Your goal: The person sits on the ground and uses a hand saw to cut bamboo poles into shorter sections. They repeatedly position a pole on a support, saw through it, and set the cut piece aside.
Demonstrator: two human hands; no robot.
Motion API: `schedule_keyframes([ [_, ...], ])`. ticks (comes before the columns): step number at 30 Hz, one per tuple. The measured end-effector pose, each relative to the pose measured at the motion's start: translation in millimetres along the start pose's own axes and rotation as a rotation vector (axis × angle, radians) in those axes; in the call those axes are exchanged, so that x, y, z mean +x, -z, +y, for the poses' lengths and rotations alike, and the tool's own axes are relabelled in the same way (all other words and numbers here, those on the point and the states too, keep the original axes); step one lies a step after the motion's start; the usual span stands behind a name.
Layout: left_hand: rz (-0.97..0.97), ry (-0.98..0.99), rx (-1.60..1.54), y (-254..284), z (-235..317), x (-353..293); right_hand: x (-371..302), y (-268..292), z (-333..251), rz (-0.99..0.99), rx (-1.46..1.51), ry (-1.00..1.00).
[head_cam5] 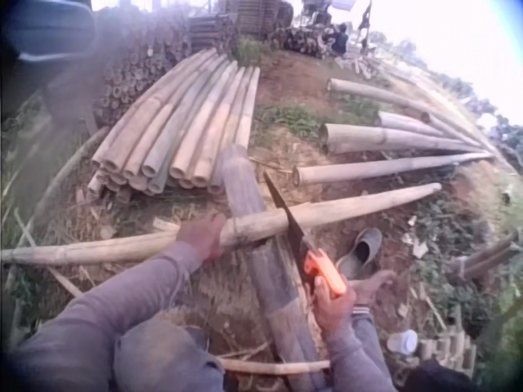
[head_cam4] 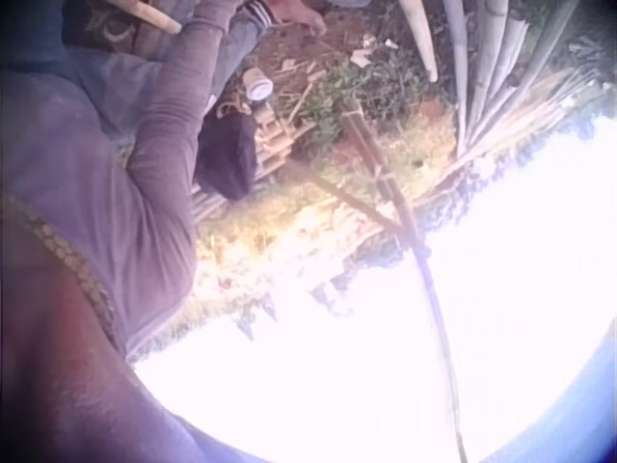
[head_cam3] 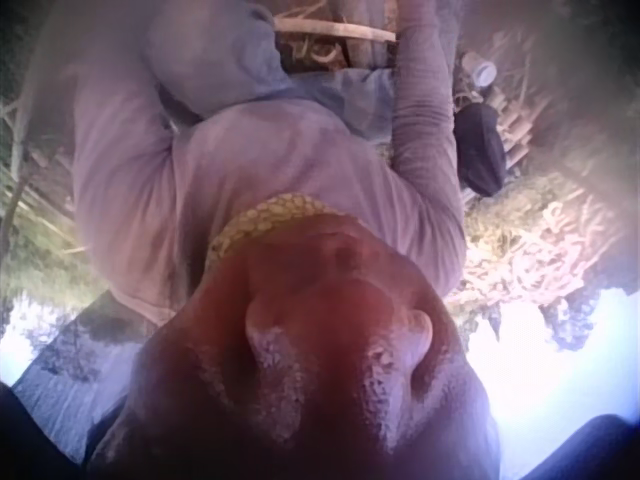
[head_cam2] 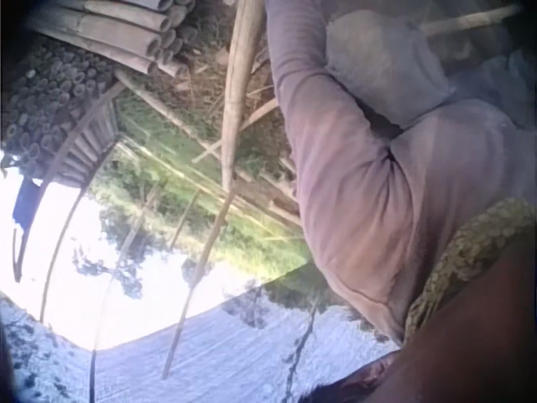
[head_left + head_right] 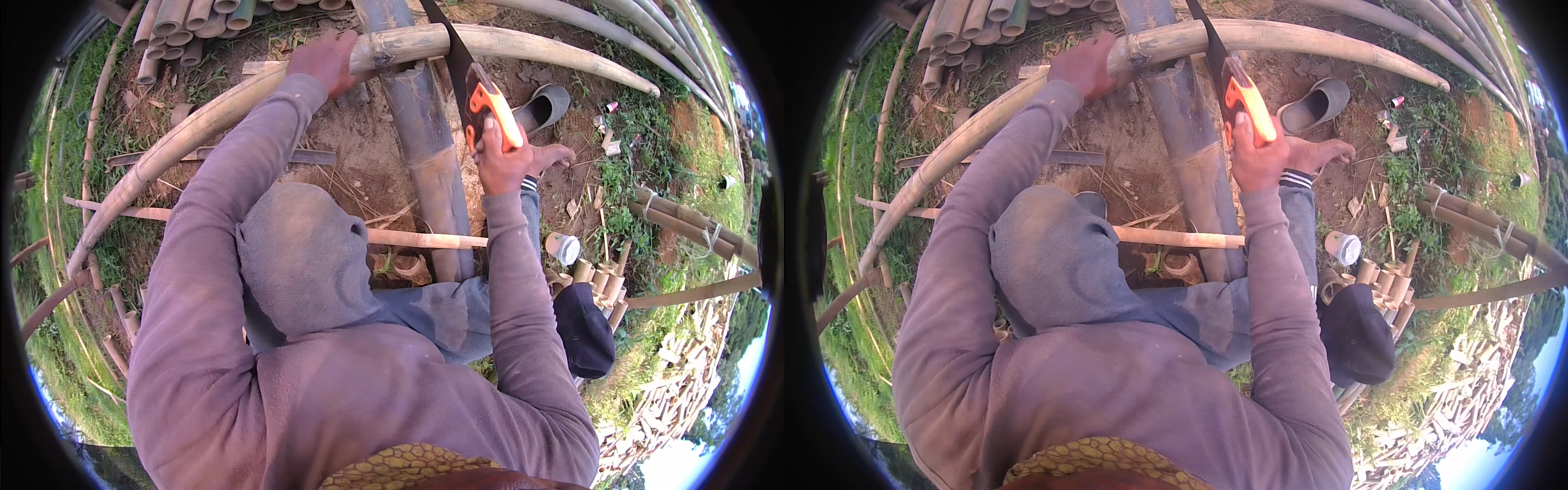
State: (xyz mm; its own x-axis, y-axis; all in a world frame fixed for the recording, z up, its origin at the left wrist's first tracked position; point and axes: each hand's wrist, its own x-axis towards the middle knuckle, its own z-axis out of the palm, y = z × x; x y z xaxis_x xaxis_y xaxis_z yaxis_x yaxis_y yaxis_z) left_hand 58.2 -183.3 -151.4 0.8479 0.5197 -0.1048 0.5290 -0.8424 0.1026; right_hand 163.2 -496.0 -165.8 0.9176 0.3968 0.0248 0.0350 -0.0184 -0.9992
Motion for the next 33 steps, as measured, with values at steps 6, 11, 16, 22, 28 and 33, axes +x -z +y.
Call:
schedule_keyframes([
  [6, -0.006, 0.015, 0.032, 14.5, -6.9, 2.8, 59.3, -39.6, -8.7, -0.028, -0.338, 0.152],
  [11, 0.049, -0.001, 0.008, -7.6, -11.9, -4.1, -120.7, 58.8, -26.7, 0.022, -0.099, 0.029],
  [16, 0.008, 0.005, 0.012, -5.2, -9.3, -4.7, -65.3, 34.0, -11.2, -0.004, -0.075, 0.001],
  [22, -0.026, 0.018, 0.018, 7.5, -7.1, 2.2, 56.8, -43.2, -11.8, -0.078, -0.16, 0.118],
  [28, 0.006, 0.02, 0.006, -5.3, -12.4, -2.2, -109.2, 59.5, -31.9, -0.031, -0.085, 0.048],
  [33, -0.002, 0.024, 0.013, 2.1, -7.1, -0.5, -48.2, 23.8, -13.2, -0.018, -0.075, -0.032],
])
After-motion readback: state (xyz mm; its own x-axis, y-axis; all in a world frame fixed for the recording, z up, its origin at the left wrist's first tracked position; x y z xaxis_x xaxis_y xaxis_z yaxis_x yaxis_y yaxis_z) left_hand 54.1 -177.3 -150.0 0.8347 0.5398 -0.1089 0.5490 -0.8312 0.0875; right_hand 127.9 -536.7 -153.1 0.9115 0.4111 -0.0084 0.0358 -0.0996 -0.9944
